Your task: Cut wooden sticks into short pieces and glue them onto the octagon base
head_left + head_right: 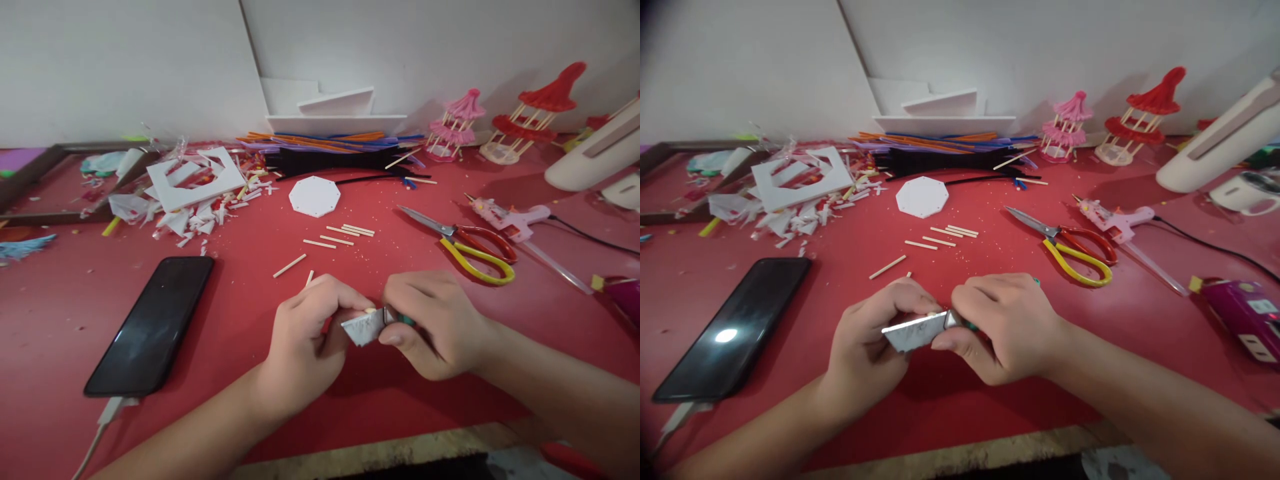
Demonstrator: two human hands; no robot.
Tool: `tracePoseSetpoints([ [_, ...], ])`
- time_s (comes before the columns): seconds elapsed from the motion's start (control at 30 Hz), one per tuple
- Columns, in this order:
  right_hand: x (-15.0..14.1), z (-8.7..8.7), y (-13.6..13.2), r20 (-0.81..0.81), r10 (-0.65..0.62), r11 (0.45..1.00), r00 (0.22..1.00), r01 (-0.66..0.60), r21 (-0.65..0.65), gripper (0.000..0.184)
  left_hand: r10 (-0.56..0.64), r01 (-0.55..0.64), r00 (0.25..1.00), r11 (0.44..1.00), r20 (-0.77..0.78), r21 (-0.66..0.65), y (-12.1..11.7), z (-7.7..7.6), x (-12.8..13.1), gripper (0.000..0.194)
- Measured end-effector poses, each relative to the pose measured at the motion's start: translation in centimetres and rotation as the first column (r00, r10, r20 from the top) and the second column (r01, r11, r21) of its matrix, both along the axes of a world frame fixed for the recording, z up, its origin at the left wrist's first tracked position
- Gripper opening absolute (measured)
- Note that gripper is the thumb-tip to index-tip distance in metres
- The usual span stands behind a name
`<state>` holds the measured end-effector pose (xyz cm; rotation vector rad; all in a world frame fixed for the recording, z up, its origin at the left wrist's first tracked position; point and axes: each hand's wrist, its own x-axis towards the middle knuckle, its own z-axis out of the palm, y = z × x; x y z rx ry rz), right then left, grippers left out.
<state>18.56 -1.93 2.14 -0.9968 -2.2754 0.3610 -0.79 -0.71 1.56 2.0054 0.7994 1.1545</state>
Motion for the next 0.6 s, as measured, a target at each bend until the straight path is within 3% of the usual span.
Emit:
tracePoseSetpoints([
  [0.1,0.4,0.0,0.5,0.014,-0.039,0.999,0.999,0.039,0.009,0.036,0.032,-0.032,0.999,0.999,-0.001,0.029,-0.2,0.1,0.0,0.029],
  [0.27,1.7,0.6,1.2,-0.061,-0.264,0.961,0.963,0.268,0.066,0.029,-0.011,0.009,0.999,0.998,0.036,0.059,-0.7,0.4,0.2,0.024],
  [0.43,0.6,0.4,0.4,-0.052,-0.044,0.999,0.998,0.045,0.023,0.034,0.132,-0.131,0.991,0.989,0.027,-0.062,-0.3,-0.5,0.3,0.023],
  [0.6,0.0,-0.3,0.1,0.013,-0.032,0.999,0.999,0.032,0.030,0.039,0.102,-0.095,0.994,0.988,0.048,-0.120,-0.3,-0.9,0.2,0.033],
])
